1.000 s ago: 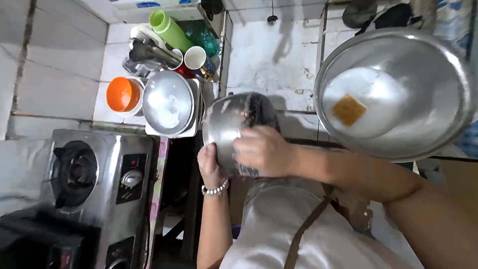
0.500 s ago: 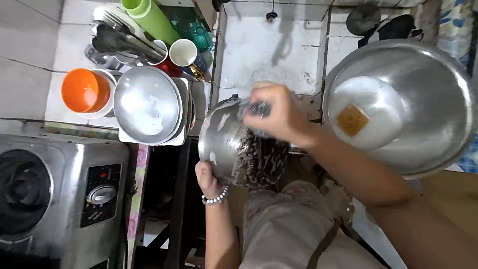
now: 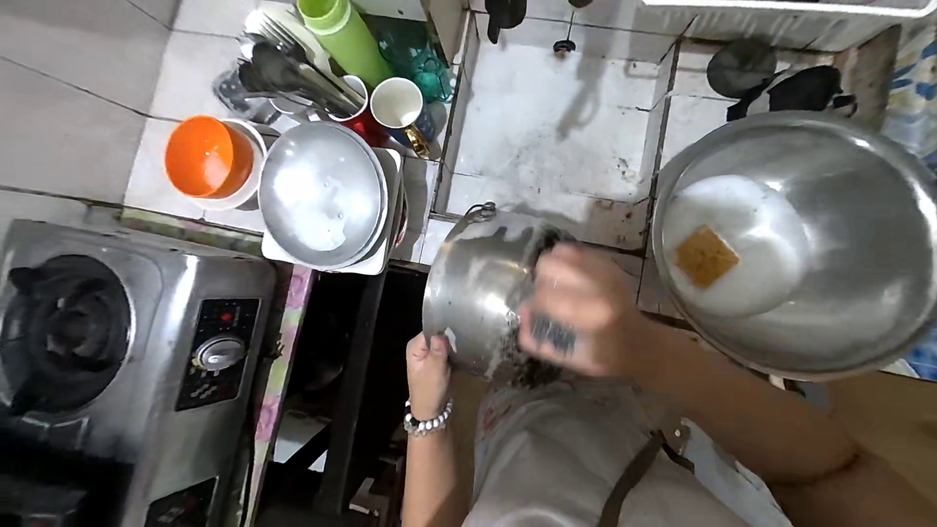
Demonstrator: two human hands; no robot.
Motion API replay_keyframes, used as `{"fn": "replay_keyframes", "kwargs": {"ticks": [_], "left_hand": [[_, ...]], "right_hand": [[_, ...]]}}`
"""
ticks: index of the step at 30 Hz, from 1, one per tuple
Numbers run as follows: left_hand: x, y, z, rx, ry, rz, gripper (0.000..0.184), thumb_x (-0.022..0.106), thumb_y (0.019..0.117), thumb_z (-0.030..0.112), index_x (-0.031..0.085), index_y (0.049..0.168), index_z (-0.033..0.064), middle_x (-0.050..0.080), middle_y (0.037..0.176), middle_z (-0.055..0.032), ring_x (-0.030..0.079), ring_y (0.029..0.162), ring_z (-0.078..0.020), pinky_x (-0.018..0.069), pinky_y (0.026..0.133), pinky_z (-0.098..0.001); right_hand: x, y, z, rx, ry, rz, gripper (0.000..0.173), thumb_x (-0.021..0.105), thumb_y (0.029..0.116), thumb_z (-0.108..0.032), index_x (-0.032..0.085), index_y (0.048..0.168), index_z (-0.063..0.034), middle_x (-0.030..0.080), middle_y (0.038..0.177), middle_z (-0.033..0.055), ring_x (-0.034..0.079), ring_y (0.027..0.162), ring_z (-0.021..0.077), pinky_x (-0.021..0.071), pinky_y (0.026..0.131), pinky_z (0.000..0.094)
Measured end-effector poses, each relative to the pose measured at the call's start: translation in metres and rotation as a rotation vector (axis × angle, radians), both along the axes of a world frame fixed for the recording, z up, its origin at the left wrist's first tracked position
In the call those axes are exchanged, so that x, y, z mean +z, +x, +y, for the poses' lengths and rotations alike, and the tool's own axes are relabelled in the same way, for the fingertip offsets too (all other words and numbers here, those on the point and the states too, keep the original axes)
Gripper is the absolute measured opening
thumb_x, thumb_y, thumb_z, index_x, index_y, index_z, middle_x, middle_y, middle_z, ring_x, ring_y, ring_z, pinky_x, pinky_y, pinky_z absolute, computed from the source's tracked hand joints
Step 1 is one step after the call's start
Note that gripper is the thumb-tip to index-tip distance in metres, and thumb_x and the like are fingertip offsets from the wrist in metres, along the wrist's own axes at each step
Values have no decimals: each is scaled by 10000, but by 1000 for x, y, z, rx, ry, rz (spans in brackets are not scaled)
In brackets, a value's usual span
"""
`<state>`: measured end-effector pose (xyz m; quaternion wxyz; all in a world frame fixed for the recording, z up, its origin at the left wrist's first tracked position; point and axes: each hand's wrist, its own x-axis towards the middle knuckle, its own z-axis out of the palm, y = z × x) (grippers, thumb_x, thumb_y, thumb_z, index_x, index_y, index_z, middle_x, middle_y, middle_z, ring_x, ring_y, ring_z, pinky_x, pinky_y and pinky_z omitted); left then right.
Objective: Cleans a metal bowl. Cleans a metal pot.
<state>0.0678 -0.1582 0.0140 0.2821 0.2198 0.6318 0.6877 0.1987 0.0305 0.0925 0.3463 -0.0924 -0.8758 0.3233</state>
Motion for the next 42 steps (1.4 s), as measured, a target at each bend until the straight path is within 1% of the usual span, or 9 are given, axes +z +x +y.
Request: {"fn": "replay_keyframes", "kwargs": {"ticks": [3,9,14,20,26,30,35,37,42], "left_hand": [[14,-8,-1,-156,-24,89,230,707,897,526,755,878,301,715,796,203,654,707,81,559,646,-137],[55,-13,35,-517,-130,336,373,586,1003,207,548,653,84,464,593,127,417,558,114,351,531,-81],[60,-8,45,-384,-303,257,319,505,1048,201,540,735,152,484,611,120,463,535,68,397,510,-115],[65,-5,50,-387,-369,225,339,424,1087,245,584,809,136,510,624,92,485,540,31,415,517,-154],[65,-4,56,-227,-421,202,356,400,1109,283,596,867,113,548,660,60,536,567,2,457,540,-182],[67,0,56,-273,-409,220,329,417,1105,269,549,841,123,483,617,61,468,512,7,398,492,-161],[65,0,66,-225,-389,222,349,425,1103,300,506,799,149,421,579,65,401,468,-6,342,455,-170],[65,0,65,-231,-396,245,355,427,1102,298,497,787,149,417,566,67,396,454,-3,336,447,-164],[63,0,64,-196,-421,293,376,420,1102,316,504,779,143,406,564,67,381,453,-6,331,447,-178]], "right_hand": [[3,5,-40,192,96,-12,230,612,946,-143,658,728,-88,608,714,66,586,685,243,469,586,343],[-10,6,-35,172,48,53,228,656,904,-166,667,703,-60,659,727,94,634,708,232,510,627,332],[-5,17,21,-136,-39,-115,191,718,814,-167,681,736,3,625,768,143,620,740,263,508,643,366],[5,8,-37,116,59,-99,189,677,880,-164,698,725,-59,640,739,85,636,716,244,510,590,357],[10,15,10,-135,65,-181,205,730,815,-163,654,719,1,625,765,153,643,742,308,526,631,437],[3,21,-15,-2,98,-75,199,707,845,-184,668,714,-39,643,735,114,646,726,246,530,636,345],[12,32,-1,-159,90,-170,202,747,801,-182,684,729,-4,643,761,151,647,744,299,531,657,431],[5,32,-22,-46,86,-102,212,720,831,-191,658,688,-47,617,712,100,622,704,238,506,602,347],[7,30,32,-181,-78,-203,258,747,824,-158,601,689,6,588,733,133,595,695,253,477,610,405]]}}
